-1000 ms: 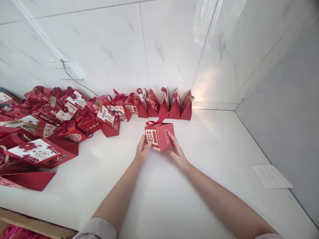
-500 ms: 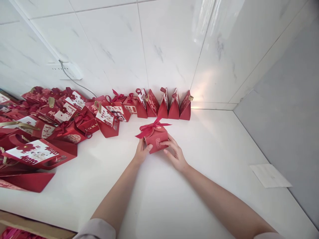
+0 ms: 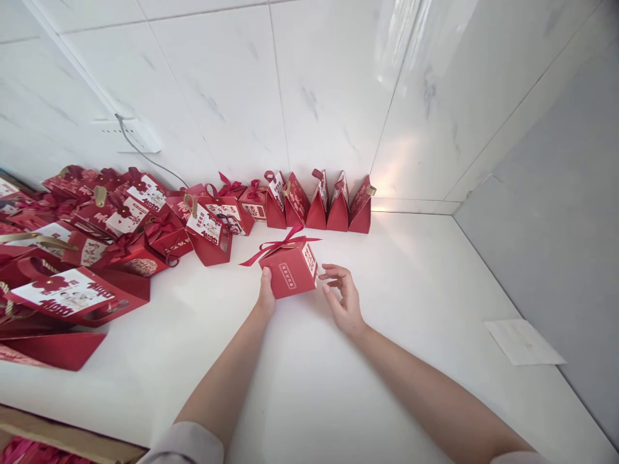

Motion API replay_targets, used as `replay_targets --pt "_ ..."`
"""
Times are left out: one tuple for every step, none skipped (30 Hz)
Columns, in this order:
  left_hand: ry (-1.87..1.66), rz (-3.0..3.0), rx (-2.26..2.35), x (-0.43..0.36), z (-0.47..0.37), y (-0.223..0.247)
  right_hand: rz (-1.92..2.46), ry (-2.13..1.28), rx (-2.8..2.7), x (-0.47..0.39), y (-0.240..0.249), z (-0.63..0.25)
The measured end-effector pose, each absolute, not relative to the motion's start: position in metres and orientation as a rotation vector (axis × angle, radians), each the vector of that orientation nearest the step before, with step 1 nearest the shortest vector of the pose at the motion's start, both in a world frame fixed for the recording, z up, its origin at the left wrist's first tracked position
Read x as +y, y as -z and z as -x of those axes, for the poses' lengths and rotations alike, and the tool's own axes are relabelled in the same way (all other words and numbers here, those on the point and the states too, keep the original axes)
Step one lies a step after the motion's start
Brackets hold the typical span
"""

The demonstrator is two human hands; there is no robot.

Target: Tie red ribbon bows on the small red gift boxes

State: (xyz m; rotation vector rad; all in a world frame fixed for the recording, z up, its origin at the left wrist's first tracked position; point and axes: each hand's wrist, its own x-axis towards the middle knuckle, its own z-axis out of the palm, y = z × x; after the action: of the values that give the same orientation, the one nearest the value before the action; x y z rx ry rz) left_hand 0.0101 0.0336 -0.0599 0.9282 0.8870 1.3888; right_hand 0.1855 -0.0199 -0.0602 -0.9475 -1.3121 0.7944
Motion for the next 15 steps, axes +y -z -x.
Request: replay_targets --pt "-1.388 -0.905 0.876 0.033 -0.011 0.058 0.972 -0.796 -1.301 -0.019 0.06 -0.186" --pt "-1.39 -0.898 0.868 0.032 -0.011 0.056 0.988 -0.799 -1.295 -0.018 0.06 -0.186" --pt "-1.398 -0.891 0.866 0.032 -0.011 0.056 0.995 -0.801 -1.299 -0.018 0.06 -0.186" --pt "-1.411 -0.881 0.863 0.032 -0.011 0.055 0.994 -0.796 -1.316 -0.017 0.06 -0.187" --pt "-1.428 -0.869 0.859 0.033 -0.011 0.056 0.99 -0.789 -1.343 -0.016 0.06 -0.187" --pt "-1.446 -0.858 0.856 0.034 -0.012 0.056 0.983 -0.778 -1.378 -0.015 0.061 -0.188" --pt "-1.462 -0.845 0.853 0.035 -0.012 0.057 0.976 -0.764 -1.411 -0.014 0.061 -0.188" --pt "-1.48 -0.829 0.85 0.037 -0.012 0.057 0.972 -0.745 -1.431 -0.014 0.062 -0.188" --pt "-1.503 -0.807 0.85 0.038 -0.011 0.058 0.973 -0.723 -1.431 -0.014 0.061 -0.188" --pt "-1.527 -0.779 0.85 0.04 -0.011 0.058 0.98 -0.702 -1.411 -0.014 0.06 -0.187" --pt "-1.549 -0.744 0.851 0.041 -0.009 0.057 0.988 -0.678 -1.38 -0.015 0.057 -0.187" --pt "-1.559 -0.707 0.849 0.043 -0.008 0.056 0.992 -0.653 -1.345 -0.017 0.051 -0.187" --pt "-1.55 -0.677 0.843 0.044 -0.005 0.054 0.987 -0.627 -1.324 -0.02 0.042 -0.186" --pt "-1.522 -0.665 0.832 0.045 -0.003 0.053 0.973 -0.607 -1.33 -0.025 0.03 -0.185" --pt "-1.483 -0.687 0.823 0.047 0.0 0.051 0.939 -0.587 -1.36 -0.032 0.017 -0.184"
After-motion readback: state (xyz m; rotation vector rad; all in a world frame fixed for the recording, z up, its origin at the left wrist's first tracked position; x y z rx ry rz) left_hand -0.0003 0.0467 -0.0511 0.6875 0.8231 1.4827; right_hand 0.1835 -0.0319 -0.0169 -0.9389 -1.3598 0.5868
